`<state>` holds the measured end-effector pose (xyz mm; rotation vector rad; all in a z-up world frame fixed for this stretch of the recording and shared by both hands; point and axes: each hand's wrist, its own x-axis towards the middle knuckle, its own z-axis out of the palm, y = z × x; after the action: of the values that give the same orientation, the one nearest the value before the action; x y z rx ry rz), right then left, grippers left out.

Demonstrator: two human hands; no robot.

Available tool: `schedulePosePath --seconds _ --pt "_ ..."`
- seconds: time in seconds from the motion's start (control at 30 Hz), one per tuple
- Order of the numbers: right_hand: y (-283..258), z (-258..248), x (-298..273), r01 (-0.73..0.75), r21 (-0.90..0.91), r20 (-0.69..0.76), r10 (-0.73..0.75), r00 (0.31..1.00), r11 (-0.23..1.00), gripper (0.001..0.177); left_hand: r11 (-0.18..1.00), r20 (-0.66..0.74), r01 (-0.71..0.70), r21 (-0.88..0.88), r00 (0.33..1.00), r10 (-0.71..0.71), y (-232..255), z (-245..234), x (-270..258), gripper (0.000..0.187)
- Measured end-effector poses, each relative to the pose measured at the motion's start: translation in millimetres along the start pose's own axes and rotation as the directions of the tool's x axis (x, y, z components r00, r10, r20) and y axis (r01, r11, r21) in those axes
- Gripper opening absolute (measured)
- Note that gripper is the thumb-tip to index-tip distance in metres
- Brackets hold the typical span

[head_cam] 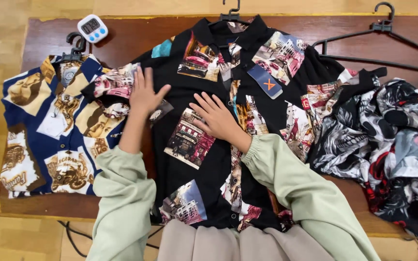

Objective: The person removes a black patterned shirt from a hanger and folds it on a wooden table. They smooth the fabric, fold the sleeves inward, and fold the shirt in half multiple times to create a compact bundle.

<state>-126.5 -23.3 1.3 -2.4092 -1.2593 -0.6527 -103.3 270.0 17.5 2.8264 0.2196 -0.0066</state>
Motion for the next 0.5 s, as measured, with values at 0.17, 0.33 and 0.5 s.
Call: schedulePosePath --seconds 0.17,0.33,0.5 --pt "5.7 -1.8 -0.2 -0.041 0.203 0.044 0.033 0.998 0.978 0.047 0.988 -0.227 -0.012 0.156 0.973 0.048 -9.5 27.9 91.9 0.066" --pt "30.8 -53.0 0.2 -0.25 0.613 0.218 0.145 0.965 0.749 0.037 0.952 -0.536 -0.143 0.271 0.799 0.273 46.0 66.7 187.6 0.031" --pt "63.8 -126.8 -8.2 -0.281 0.749 0.118 0.297 0.948 0.6 0.03 0.993 -0.192 -0.057 0.107 0.978 0.077 50.4 97.9 239.3 0.037"
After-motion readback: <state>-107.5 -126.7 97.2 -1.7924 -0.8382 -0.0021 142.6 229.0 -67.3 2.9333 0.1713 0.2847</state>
